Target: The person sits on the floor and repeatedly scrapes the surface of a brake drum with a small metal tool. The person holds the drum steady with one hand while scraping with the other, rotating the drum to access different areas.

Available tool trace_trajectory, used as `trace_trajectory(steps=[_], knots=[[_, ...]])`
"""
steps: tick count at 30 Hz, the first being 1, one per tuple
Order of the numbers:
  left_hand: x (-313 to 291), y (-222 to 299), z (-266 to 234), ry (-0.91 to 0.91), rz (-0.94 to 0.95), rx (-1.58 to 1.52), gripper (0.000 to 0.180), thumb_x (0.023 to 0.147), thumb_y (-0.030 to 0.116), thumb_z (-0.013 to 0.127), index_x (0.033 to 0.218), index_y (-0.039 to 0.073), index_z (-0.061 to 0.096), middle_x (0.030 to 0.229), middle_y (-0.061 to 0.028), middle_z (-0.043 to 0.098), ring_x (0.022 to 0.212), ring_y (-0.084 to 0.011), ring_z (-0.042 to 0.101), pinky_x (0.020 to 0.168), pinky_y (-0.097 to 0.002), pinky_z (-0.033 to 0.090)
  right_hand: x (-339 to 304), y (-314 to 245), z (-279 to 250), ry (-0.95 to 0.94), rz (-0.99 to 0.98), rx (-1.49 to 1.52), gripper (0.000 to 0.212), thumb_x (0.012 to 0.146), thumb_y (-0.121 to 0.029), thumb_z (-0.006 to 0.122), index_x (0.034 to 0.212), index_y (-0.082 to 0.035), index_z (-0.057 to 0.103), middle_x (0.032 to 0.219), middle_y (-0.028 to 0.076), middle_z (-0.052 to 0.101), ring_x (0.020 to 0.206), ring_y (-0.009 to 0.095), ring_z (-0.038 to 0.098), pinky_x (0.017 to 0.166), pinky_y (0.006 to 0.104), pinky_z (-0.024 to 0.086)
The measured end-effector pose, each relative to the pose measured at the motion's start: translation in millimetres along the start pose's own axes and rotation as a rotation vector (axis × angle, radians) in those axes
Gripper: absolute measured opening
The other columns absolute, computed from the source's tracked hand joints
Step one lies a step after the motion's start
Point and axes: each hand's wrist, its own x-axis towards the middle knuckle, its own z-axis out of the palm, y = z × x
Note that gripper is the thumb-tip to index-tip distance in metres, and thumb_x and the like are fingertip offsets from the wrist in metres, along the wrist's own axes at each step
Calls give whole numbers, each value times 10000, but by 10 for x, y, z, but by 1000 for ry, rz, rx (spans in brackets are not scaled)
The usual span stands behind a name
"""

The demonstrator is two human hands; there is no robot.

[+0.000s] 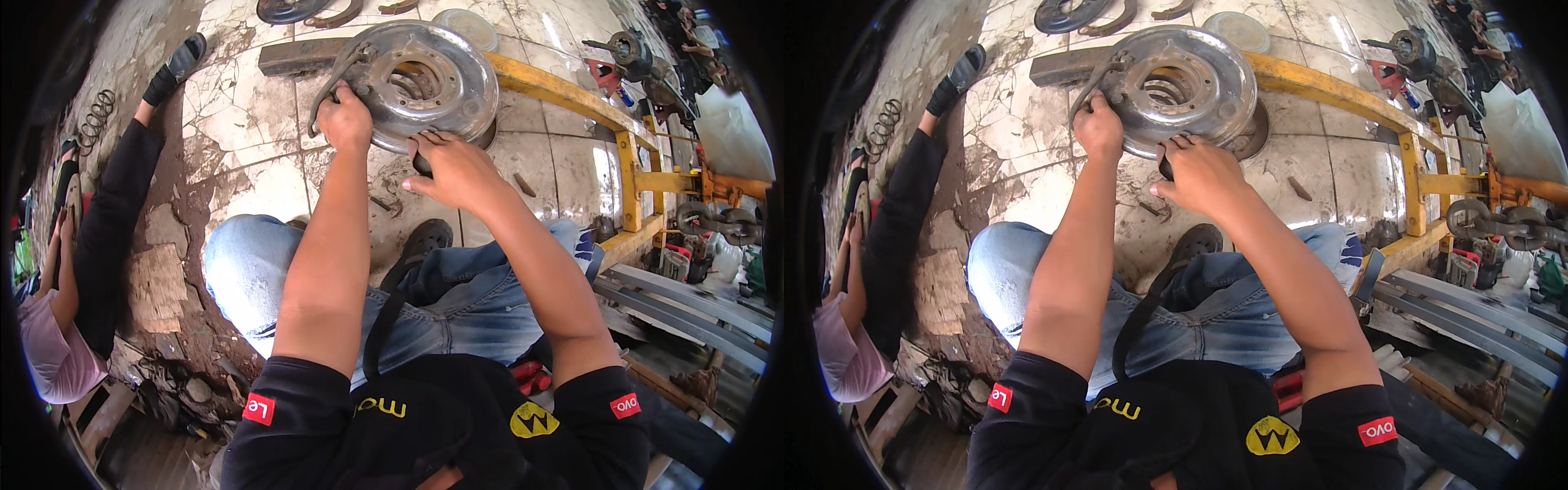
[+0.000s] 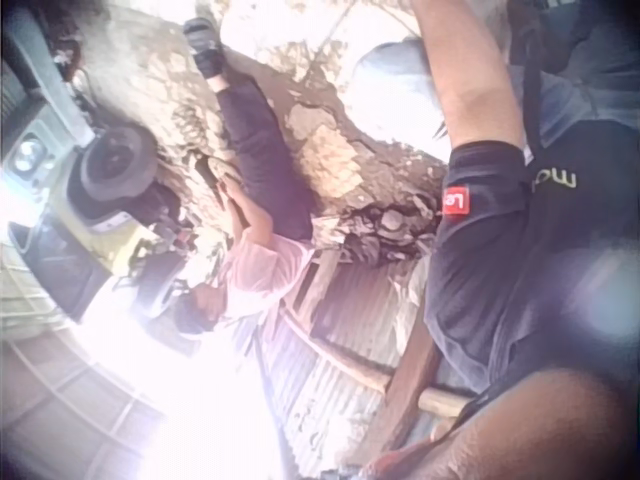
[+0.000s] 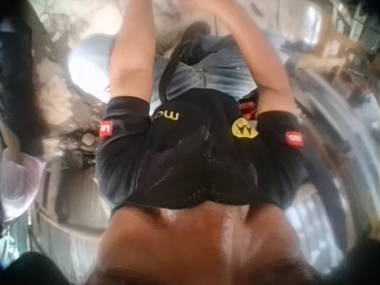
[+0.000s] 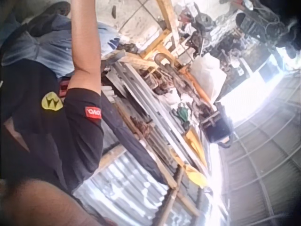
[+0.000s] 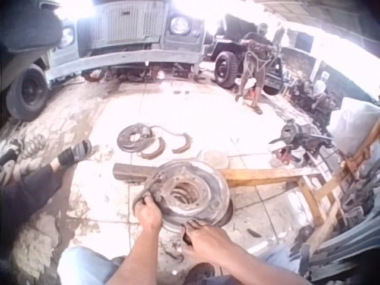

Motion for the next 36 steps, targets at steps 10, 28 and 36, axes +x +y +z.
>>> trace_trajectory(steps=[10,28,36], knots=[[10,-2,-16,-2,63,3,528,970,362,525,1129,-124,658,1151,-326,650,1120,-434,607,988,-431,438,115,65,-167,-203,28,97,883,818,-613,675,1453,-43,449,1477,177,479,1374,341,445,1086,435,432],[21,82,-40,-38,12,-1,532,969,384,531,1154,-98,660,1182,-310,646,1139,-420,605,992,-434,434,125,159,56,-116,-87,43,902,781,-180,773,1528,-26,291,1556,211,349,1445,346,334,1183,398,326],[-20,125,-91,-68,-13,-5,540,974,383,523,1162,-107,651,1200,-310,636,1156,-422,593,1016,-431,427,51,138,92,-77,-18,-128,857,797,-154,749,1522,-50,304,1540,172,391,1425,300,379,1124,397,414]])
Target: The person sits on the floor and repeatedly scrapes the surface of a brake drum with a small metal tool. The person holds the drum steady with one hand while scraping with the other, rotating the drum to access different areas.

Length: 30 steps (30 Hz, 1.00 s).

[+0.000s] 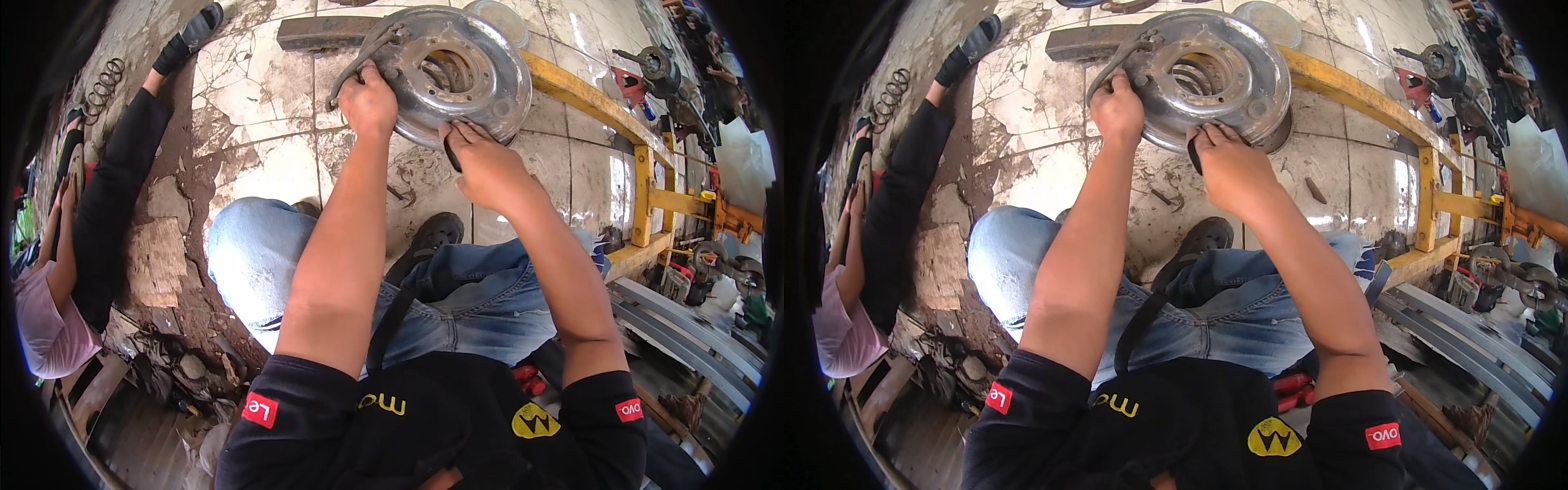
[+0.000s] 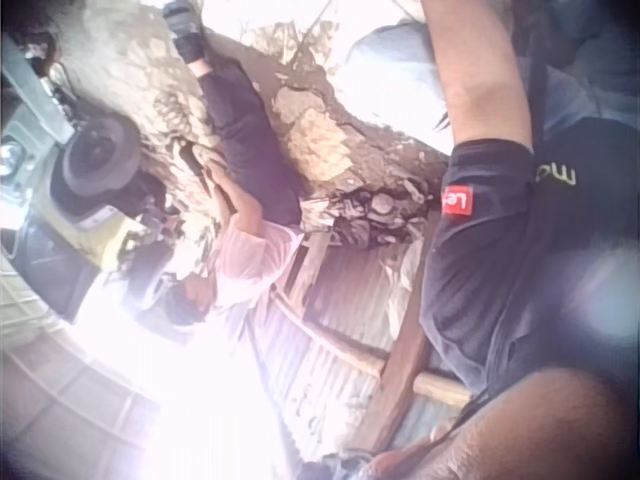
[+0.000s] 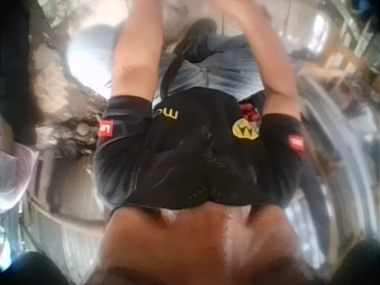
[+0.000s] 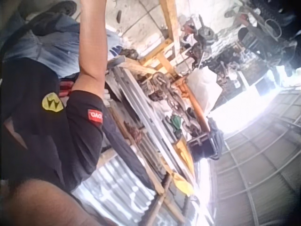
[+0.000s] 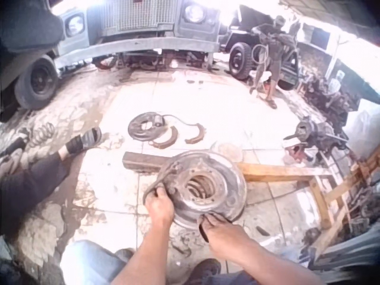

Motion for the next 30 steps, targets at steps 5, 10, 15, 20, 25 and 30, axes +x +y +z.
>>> trace_trajectory(steps=[5,10,15,20,25,30], knots=[[-17,13,-30,-14,-2,-10,539,975,386,525,1165,-102,651,1209,-307,633,1155,-421,593,1020,-433,427,-102,-12,-73,8,13,-40,839,808,-171,748,1522,-80,316,1544,141,399,1426,278,387,1087,412,453],[-21,5,-14,0,22,33,550,988,398,483,1173,-95,642,1201,-315,625,1177,-433,565,1039,-448,408,-13,-16,-59,0,48,-181,818,809,-217,762,1501,-80,348,1551,115,400,1431,282,383,1047,424,483],[-64,64,-39,-1,-11,22,552,979,401,502,1190,-88,644,1216,-304,629,1194,-419,568,1035,-439,414,-241,-12,-86,22,54,-108,753,827,-225,752,1467,-49,395,1548,108,405,1441,291,367,1069,456,457],[-16,2,-17,-21,-16,-8,541,970,401,518,1182,-77,656,1234,-302,624,1199,-422,568,1038,-433,412,-121,-14,-46,61,26,-42,747,841,-237,746,1467,-39,390,1547,126,398,1451,315,342,1106,418,431],[-42,19,14,45,23,64,583,966,425,524,1121,-121,659,1183,-325,636,1158,-422,594,1014,-444,426,-193,10,34,42,14,35,815,841,-217,728,1508,-8,310,1548,195,368,1441,384,327,1163,424,356],[10,-47,8,23,17,18,586,968,425,516,1121,-122,659,1169,-323,643,1148,-433,596,1011,-447,429,-172,-98,40,43,5,-15,798,858,-222,711,1512,-24,300,1545,197,372,1439,396,328,1150,435,375]])
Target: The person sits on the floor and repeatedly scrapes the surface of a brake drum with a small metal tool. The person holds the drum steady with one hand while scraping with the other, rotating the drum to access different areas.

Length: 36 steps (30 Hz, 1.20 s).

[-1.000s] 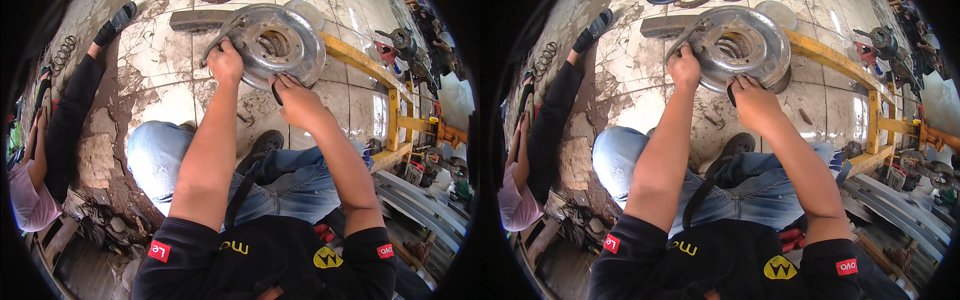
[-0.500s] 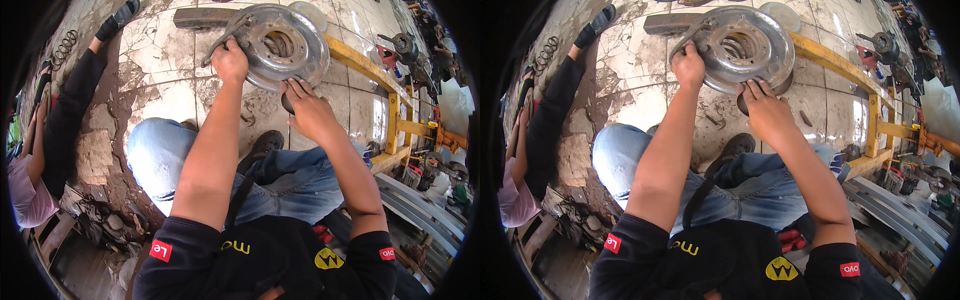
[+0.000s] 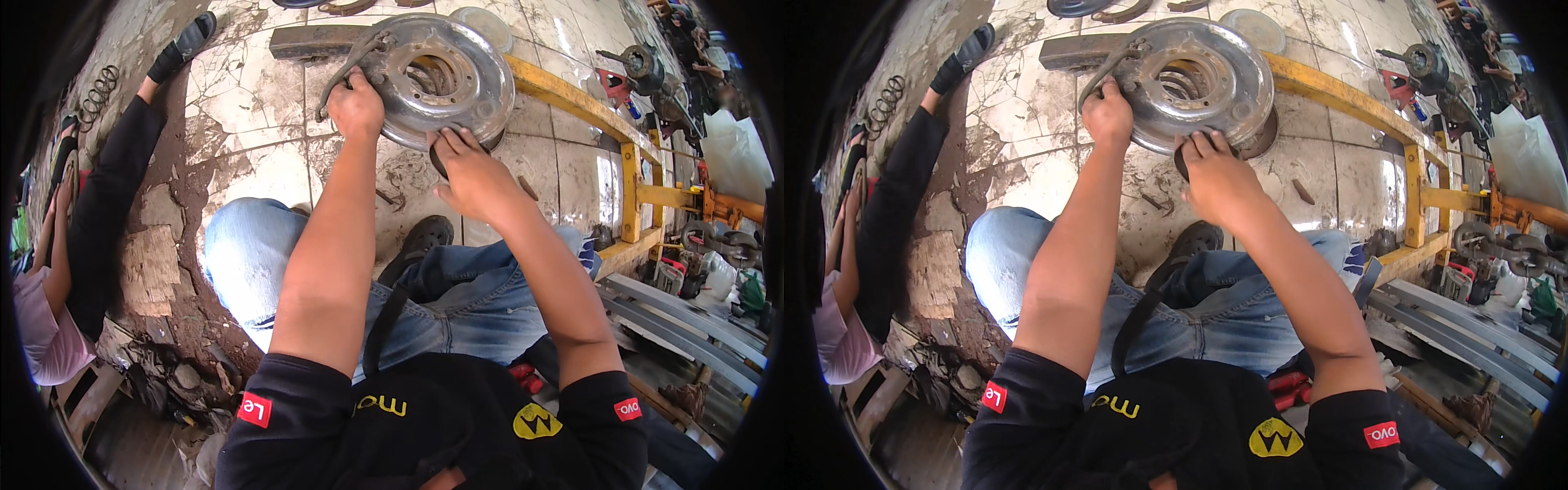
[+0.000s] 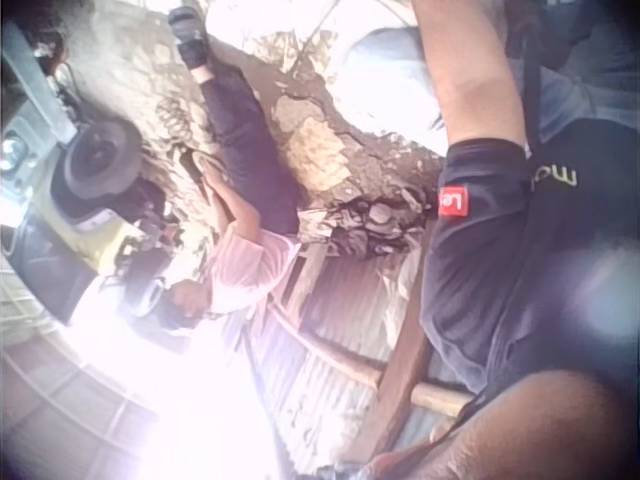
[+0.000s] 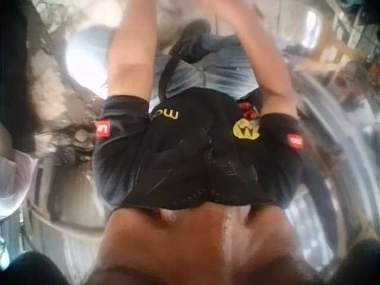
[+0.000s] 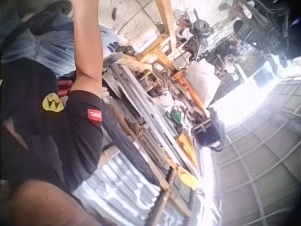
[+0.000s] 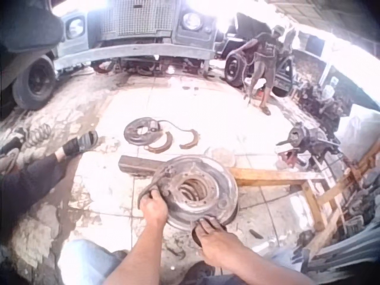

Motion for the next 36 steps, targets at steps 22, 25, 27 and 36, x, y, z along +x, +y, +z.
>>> trace_trajectory(steps=[22,25,27,36], knots=[[-47,72,7,-28,0,7,589,980,434,456,1187,-83,648,1228,-314,616,1192,-433,556,1042,-450,410,181,100,37,45,39,78,701,904,-279,663,1490,-24,374,1543,171,391,1449,374,323,1154,436,364],[0,-10,14,11,9,8,559,974,410,508,1163,-94,658,1197,-310,638,1175,-432,582,1025,-438,424,68,-57,68,115,52,80,690,908,-255,662,1485,-14,371,1521,188,417,1428,378,356,1145,434,372],[-73,0,7,23,48,3,552,979,401,500,1162,-95,659,1189,-308,643,1161,-428,592,1011,-439,429,-22,-97,172,182,64,91,662,912,-235,655,1471,-8,384,1506,202,432,1411,390,375,1138,436,379],[-39,0,28,5,67,18,560,984,404,478,1121,-105,664,1169,-309,646,1145,-429,590,1012,-448,425,-28,-21,251,230,55,99,692,881,-205,688,1468,-3,384,1523,179,412,1425,390,353,1101,438,433]])
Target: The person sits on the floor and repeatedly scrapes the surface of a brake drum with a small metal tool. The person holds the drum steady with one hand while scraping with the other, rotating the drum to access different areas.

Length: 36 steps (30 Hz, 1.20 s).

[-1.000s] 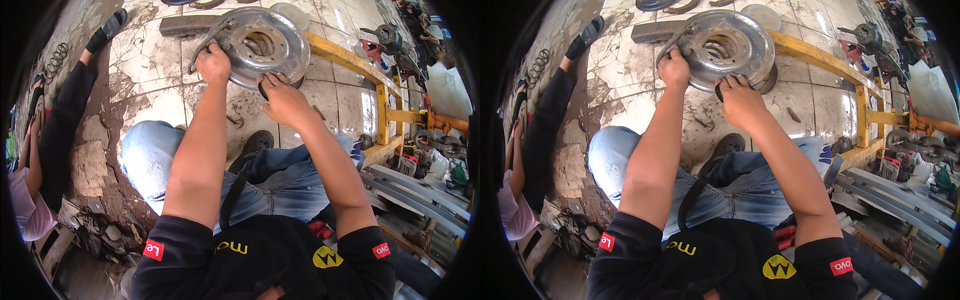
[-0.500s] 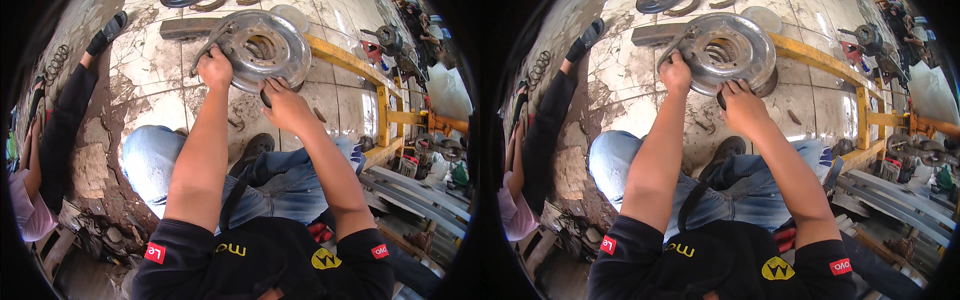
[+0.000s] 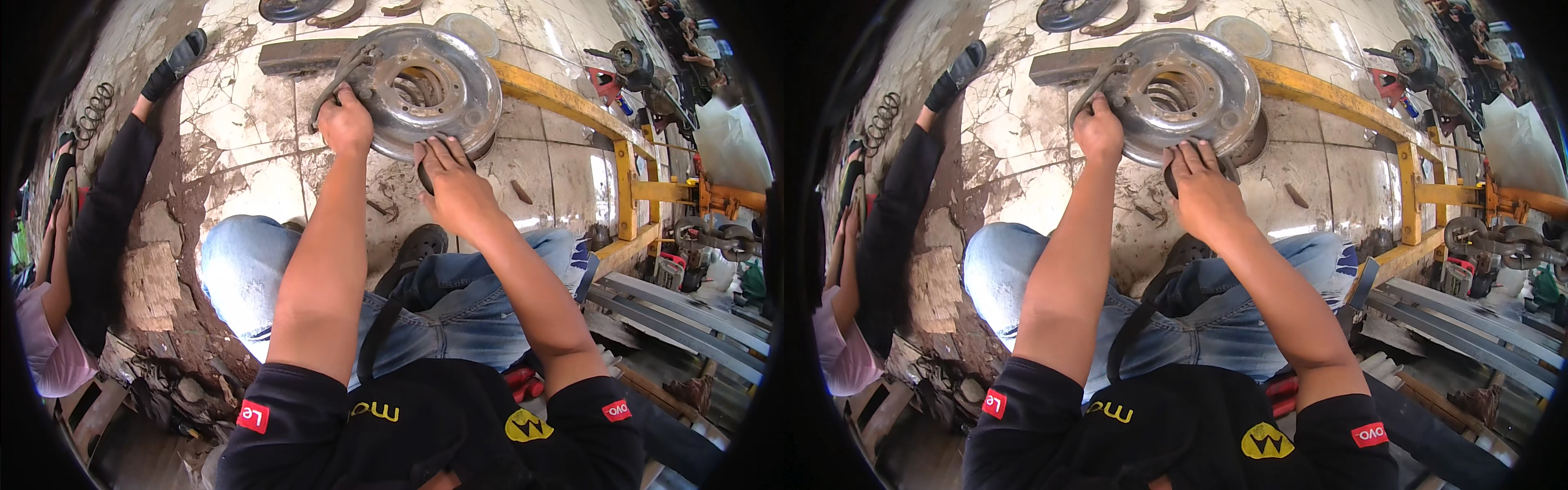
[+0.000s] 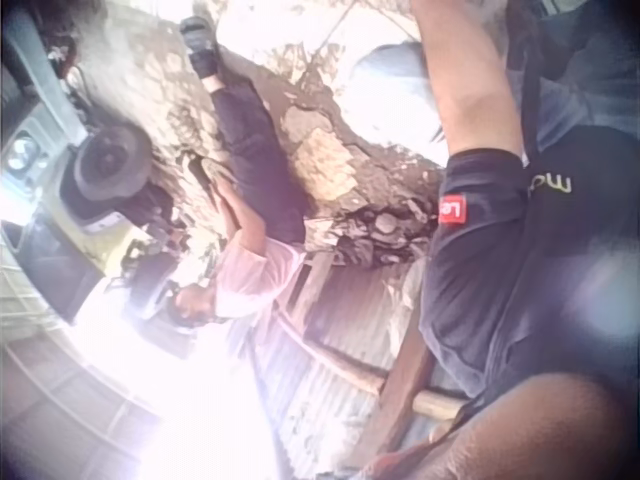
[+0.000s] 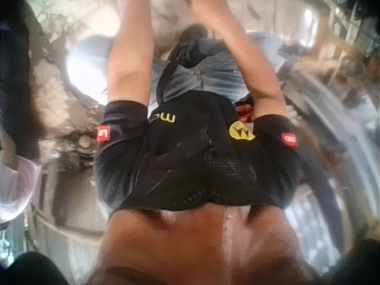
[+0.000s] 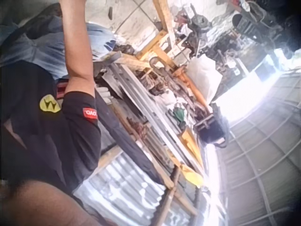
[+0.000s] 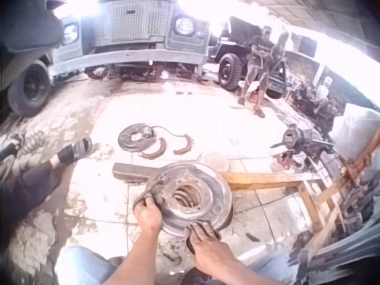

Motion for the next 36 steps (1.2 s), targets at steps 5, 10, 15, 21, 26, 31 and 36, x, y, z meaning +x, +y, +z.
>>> trace_trajectory(steps=[5,10,15,21,26,31,36], knots=[[33,-17,-2,-16,-71,-12,544,976,400,502,1146,-90,668,1178,-303,649,1152,-424,595,1008,-440,428,112,-10,-48,-40,15,2,708,882,-206,684,1485,-23,362,1544,176,377,1434,398,334,1109,446,426],[9,25,44,-19,-15,74,537,981,387,500,1140,-99,665,1175,-292,656,1151,-414,600,1000,-438,433,38,71,22,46,9,23,653,857,-149,688,1442,-14,430,1518,171,412,1436,385,337,1116,432,423],[48,-43,77,3,-49,-27,643,990,461,449,1088,-141,653,1172,-337,626,1142,-450,578,1021,-454,417,258,316,-286,-214,-46,199,609,940,-34,504,1521,-171,381,1569,165,345,1445,337,344,1133,422,400],[-24,10,3,-19,-22,-22,611,994,428,456,1104,-141,649,1177,-344,621,1141,-454,578,1019,-457,421,111,500,-733,-105,145,146,728,839,75,474,1515,-180,391,1571,126,356,1430,336,374,1141,413,392],[-60,36,11,-12,-38,-31,600,994,418,461,1124,-139,642,1171,-336,628,1140,-454,579,1014,-454,427,-32,439,-215,-96,46,-158,656,862,11,502,1493,-148,417,1573,74,379,1464,368,301,1119,557,361],[-65,86,-40,-44,-95,-22,603,994,430,460,1158,-124,634,1207,-325,618,1169,-438,568,1027,-451,419,126,359,-165,-8,3,-358,513,926,-69,474,1437,-117,492,1535,64,445,1494,340,252,1105,744,203],[-31,17,14,13,-84,-17,578,981,421,503,1149,-110,655,1186,-316,639,1165,-420,591,1026,-438,422,-4,234,-196,31,-93,-461,493,909,-87,506,1392,6,508,1485,178,481,1450,356,347,1155,664,188]])
